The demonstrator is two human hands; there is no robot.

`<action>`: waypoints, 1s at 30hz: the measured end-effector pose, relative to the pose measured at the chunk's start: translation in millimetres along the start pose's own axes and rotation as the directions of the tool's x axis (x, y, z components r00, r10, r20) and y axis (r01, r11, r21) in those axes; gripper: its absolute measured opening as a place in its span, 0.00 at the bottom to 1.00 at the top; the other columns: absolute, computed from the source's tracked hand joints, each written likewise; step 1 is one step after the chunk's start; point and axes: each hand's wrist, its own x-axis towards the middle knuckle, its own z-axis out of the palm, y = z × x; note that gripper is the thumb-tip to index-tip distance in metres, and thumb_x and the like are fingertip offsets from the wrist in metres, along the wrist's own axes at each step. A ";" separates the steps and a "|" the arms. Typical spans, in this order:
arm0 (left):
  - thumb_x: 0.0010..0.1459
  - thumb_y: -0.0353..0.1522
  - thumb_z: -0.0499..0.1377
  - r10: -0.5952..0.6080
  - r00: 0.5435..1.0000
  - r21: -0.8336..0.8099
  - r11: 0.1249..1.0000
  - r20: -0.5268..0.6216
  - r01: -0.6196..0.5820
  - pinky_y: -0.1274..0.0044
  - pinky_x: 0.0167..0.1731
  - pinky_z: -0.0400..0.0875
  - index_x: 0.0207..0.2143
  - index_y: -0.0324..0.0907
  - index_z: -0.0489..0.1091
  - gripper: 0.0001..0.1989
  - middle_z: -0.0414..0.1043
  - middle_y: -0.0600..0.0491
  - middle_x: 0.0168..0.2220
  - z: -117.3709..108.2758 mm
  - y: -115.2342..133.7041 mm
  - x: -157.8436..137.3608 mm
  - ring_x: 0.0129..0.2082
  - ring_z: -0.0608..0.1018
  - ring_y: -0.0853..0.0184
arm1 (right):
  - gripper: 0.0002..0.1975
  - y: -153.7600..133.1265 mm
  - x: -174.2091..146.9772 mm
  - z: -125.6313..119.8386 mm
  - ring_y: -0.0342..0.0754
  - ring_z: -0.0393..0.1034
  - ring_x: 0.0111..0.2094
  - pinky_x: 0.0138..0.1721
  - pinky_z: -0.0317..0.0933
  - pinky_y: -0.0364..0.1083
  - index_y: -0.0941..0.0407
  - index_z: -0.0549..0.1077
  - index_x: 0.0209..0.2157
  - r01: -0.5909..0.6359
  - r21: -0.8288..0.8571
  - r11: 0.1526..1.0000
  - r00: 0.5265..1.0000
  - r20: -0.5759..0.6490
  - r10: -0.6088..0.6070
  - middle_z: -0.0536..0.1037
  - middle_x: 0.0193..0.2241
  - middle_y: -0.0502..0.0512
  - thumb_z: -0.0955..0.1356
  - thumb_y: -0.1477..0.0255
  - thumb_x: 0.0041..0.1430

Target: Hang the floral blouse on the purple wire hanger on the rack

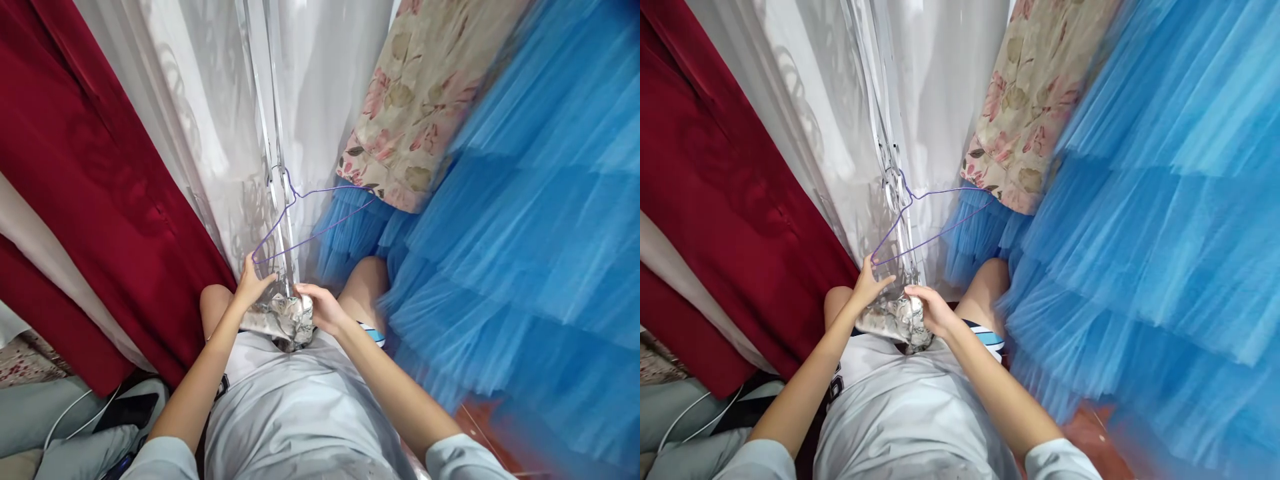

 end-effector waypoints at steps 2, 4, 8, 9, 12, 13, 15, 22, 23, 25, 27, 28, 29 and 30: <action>0.49 0.39 0.68 -0.008 0.993 0.037 0.999 -0.114 0.012 0.60 0.59 0.57 0.60 0.42 0.54 0.39 0.59 0.39 0.59 -9.4 6.5 -27.9 0.60 0.63 0.51 | 0.15 -12.9 -7.0 0.3 0.40 0.55 0.19 0.23 0.50 0.41 0.57 0.65 0.22 0.019 0.010 1.000 0.999 0.026 -0.019 0.63 0.18 0.45 0.74 0.66 0.46; 0.55 0.40 0.64 0.001 0.984 -0.004 1.000 -0.177 -0.002 0.62 0.58 0.58 0.57 0.43 0.59 0.31 0.62 0.41 0.57 -18.6 27.1 -55.0 0.59 0.65 0.53 | 0.16 -25.1 -15.1 3.6 0.39 0.52 0.20 0.23 0.47 0.41 0.56 0.64 0.22 0.090 -0.014 0.996 0.996 0.030 -0.090 0.60 0.18 0.44 0.74 0.66 0.49; 0.65 0.42 0.52 0.033 0.936 -0.423 0.897 0.349 0.126 0.69 0.49 0.67 0.48 0.41 0.68 0.17 0.72 0.46 0.45 -24.2 86.4 -84.8 0.47 0.74 0.59 | 0.13 -34.6 -31.9 28.8 0.41 0.58 0.24 0.27 0.52 0.41 0.56 0.68 0.28 0.268 -0.244 0.932 0.963 0.094 -0.252 0.66 0.22 0.47 0.71 0.63 0.57; 0.63 0.40 0.55 0.063 0.903 -0.484 0.859 0.425 0.168 0.71 0.48 0.68 0.47 0.41 0.69 0.16 0.72 0.47 0.44 -22.7 98.2 -85.5 0.46 0.74 0.60 | 0.12 -35.1 -35.7 36.0 0.42 0.60 0.26 0.29 0.55 0.42 0.56 0.70 0.30 0.295 -0.323 0.899 0.954 0.143 -0.262 0.68 0.25 0.49 0.70 0.63 0.59; 0.54 0.35 0.64 0.016 0.904 -0.547 0.801 0.426 0.243 0.75 0.41 0.69 0.40 0.39 0.71 0.12 0.74 0.50 0.38 -15.6 119.0 -77.6 0.40 0.75 0.63 | 0.10 -40.2 -42.3 45.1 0.46 0.64 0.32 0.37 0.59 0.46 0.55 0.75 0.37 0.391 -0.587 0.709 0.920 0.220 -0.325 0.71 0.29 0.52 0.70 0.64 0.59; 0.52 0.34 0.64 -0.044 0.912 -0.560 0.777 0.408 0.288 0.76 0.38 0.69 0.37 0.39 0.71 0.11 0.74 0.51 0.36 -13.8 122.5 -73.5 0.37 0.75 0.65 | 0.11 -43.1 -42.1 42.5 0.47 0.64 0.33 0.41 0.59 0.47 0.55 0.76 0.40 0.424 -0.662 0.618 0.898 0.217 -0.383 0.71 0.30 0.52 0.70 0.64 0.59; 0.52 0.33 0.63 -0.167 0.896 -0.603 0.687 0.411 0.405 0.77 0.36 0.69 0.36 0.38 0.72 0.09 0.74 0.53 0.32 -13.4 128.5 -64.7 0.33 0.75 0.67 | 0.18 -47.9 -37.3 29.9 0.49 0.63 0.39 0.47 0.58 0.49 0.53 0.75 0.48 0.465 -0.731 0.499 0.853 0.219 -0.473 0.71 0.35 0.54 0.72 0.64 0.56; 0.41 0.28 0.65 -0.344 0.881 -0.673 0.571 0.325 0.471 0.77 0.33 0.73 0.32 0.38 0.73 0.12 0.76 0.53 0.29 -58.5 142.6 -21.7 0.30 0.78 0.66 | 0.25 -12.9 1.1 -18.5 0.49 0.68 0.38 0.42 0.62 0.46 0.59 0.75 0.45 0.173 -0.515 0.840 0.865 0.487 0.121 0.75 0.36 0.55 0.70 0.53 0.54; 0.40 0.27 0.65 -0.363 0.888 -0.676 0.581 0.282 0.453 0.77 0.32 0.73 0.32 0.39 0.73 0.12 0.76 0.54 0.29 -70.3 140.0 -15.1 0.29 0.78 0.66 | 0.24 -7.1 4.8 -21.4 0.48 0.68 0.36 0.40 0.62 0.45 0.59 0.76 0.41 0.174 -0.549 0.817 0.867 0.480 0.137 0.75 0.33 0.53 0.71 0.53 0.54; 0.39 0.28 0.65 -0.379 0.898 -0.664 0.616 0.222 0.424 0.77 0.31 0.74 0.31 0.39 0.73 0.12 0.76 0.54 0.27 -95.8 131.4 -4.7 0.29 0.79 0.65 | 0.21 -2.4 9.4 -25.0 0.46 0.65 0.32 0.36 0.59 0.43 0.60 0.76 0.36 0.249 -0.624 0.741 0.896 0.438 0.068 0.73 0.29 0.51 0.70 0.55 0.55; 0.39 0.30 0.66 -0.343 0.900 -0.598 0.673 0.270 0.436 0.75 0.31 0.74 0.32 0.38 0.74 0.13 0.77 0.52 0.28 -120.6 120.2 1.6 0.29 0.79 0.62 | 0.20 -7.3 10.7 -26.7 0.44 0.61 0.29 0.33 0.56 0.43 0.61 0.76 0.33 0.320 -0.686 0.653 0.915 0.403 -0.025 0.70 0.26 0.49 0.68 0.55 0.58; 0.39 0.30 0.67 -0.305 0.891 -0.537 0.715 0.336 0.448 0.74 0.32 0.74 0.34 0.38 0.74 0.15 0.77 0.51 0.30 -131.7 113.9 3.7 0.31 0.79 0.61 | 0.21 -12.5 10.3 -26.9 0.43 0.60 0.28 0.32 0.55 0.42 0.61 0.75 0.32 0.341 -0.714 0.612 0.918 0.393 -0.053 0.68 0.24 0.49 0.68 0.55 0.59; 0.39 0.30 0.68 -0.262 0.873 -0.461 0.767 0.412 0.448 0.74 0.34 0.74 0.36 0.38 0.75 0.17 0.78 0.50 0.32 -141.4 107.1 5.6 0.33 0.79 0.59 | 0.21 -18.7 9.4 -26.8 0.42 0.58 0.27 0.30 0.54 0.41 0.61 0.74 0.31 0.354 -0.740 0.572 0.918 0.391 -0.063 0.67 0.24 0.48 0.67 0.55 0.59; 0.40 0.30 0.69 -0.222 0.848 -0.375 0.822 0.481 0.428 0.73 0.36 0.74 0.39 0.38 0.75 0.19 0.78 0.49 0.35 -149.5 99.6 7.6 0.36 0.79 0.58 | 0.21 -25.2 8.2 -26.1 0.42 0.57 0.27 0.29 0.52 0.41 0.61 0.73 0.30 0.367 -0.766 0.527 0.916 0.395 -0.062 0.66 0.23 0.48 0.67 0.55 0.59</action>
